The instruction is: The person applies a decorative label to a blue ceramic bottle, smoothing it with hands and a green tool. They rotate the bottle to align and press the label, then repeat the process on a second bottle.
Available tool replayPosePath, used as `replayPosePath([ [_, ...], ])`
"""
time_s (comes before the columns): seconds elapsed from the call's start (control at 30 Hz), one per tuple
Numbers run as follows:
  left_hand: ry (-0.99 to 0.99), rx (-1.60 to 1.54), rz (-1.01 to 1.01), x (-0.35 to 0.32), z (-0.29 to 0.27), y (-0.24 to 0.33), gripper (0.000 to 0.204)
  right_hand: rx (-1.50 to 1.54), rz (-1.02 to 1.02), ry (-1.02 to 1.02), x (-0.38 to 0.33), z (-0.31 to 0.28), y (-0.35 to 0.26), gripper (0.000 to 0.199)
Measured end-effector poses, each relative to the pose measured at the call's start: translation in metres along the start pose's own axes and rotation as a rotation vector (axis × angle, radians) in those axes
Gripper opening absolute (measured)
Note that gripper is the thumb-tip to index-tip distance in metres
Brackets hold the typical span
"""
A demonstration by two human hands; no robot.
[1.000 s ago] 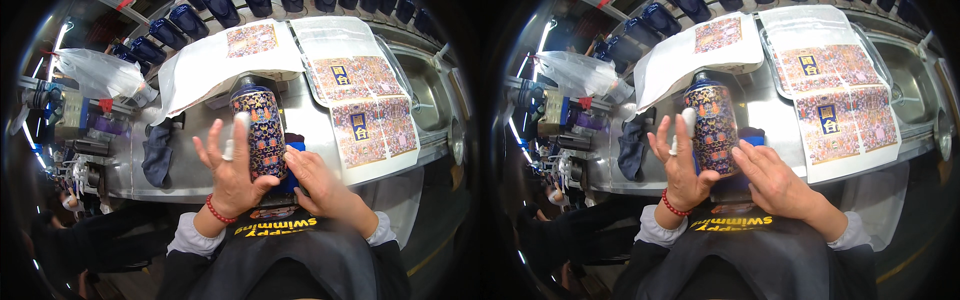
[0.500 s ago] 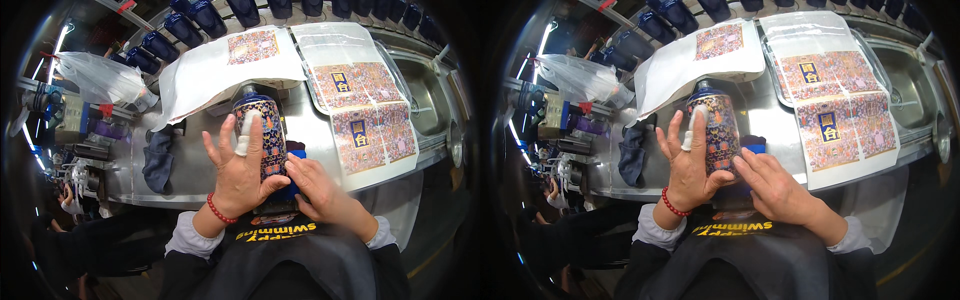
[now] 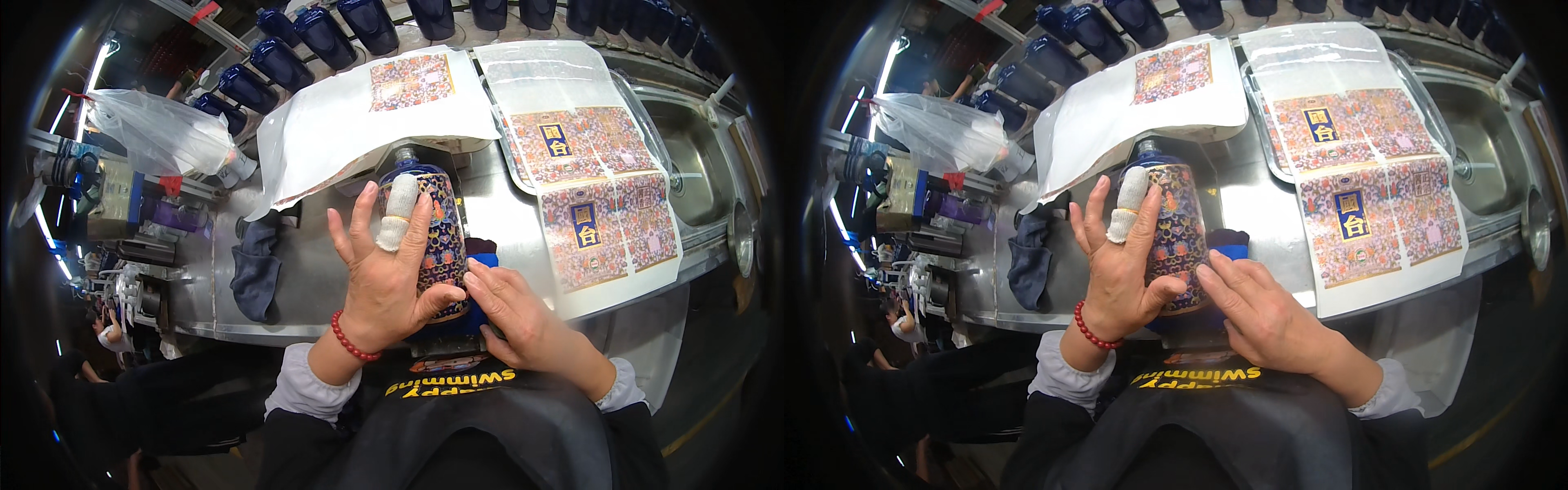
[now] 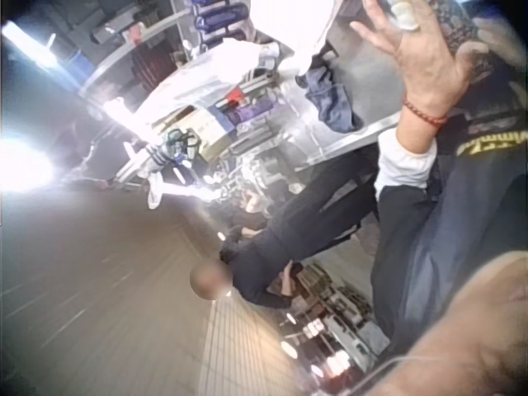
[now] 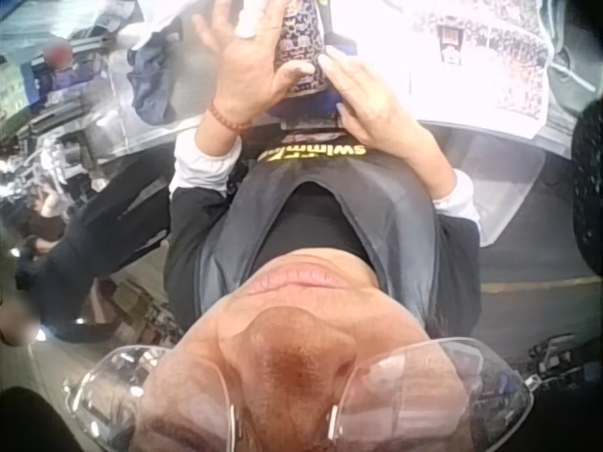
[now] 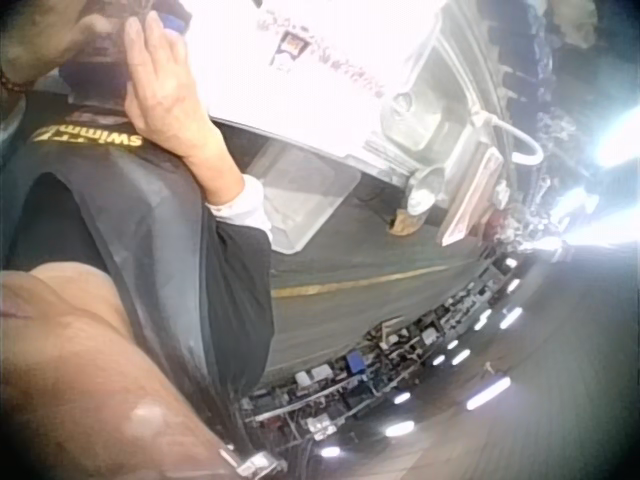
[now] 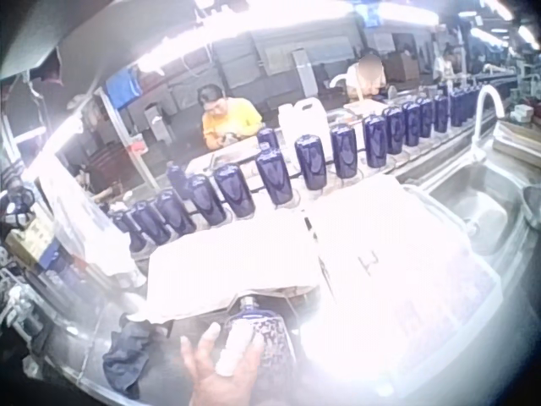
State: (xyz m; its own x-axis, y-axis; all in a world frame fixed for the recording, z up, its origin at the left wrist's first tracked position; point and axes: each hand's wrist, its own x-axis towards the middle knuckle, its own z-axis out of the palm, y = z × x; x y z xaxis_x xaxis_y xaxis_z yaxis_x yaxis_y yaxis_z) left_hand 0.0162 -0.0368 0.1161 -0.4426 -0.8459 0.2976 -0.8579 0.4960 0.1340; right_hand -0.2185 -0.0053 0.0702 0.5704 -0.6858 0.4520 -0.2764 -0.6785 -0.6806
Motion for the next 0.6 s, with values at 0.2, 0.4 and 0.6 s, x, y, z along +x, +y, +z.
replayPosePath([
  [0.2, 0.047, -0.006, 0.003, 0.0061, -0.0014, -0.0033, 0.1, 0.014, -0.009, 0.007, 0.0013, -0.0005, 0.0004, 0.073],
  [0.4, -0.05, -0.079, 0.143, 0.0066, -0.0037, 0.0041, 0.097, 0.015, 0.007, -0.027, 0.0002, -0.002, 0.0019, 0.075],
  [0.6, 0.149, -0.169, -0.04, 0.0104, -0.0031, -0.0023, 0.102, 0.099, 0.034, -0.032, -0.0014, -0.0056, 0.0025, 0.08],
])
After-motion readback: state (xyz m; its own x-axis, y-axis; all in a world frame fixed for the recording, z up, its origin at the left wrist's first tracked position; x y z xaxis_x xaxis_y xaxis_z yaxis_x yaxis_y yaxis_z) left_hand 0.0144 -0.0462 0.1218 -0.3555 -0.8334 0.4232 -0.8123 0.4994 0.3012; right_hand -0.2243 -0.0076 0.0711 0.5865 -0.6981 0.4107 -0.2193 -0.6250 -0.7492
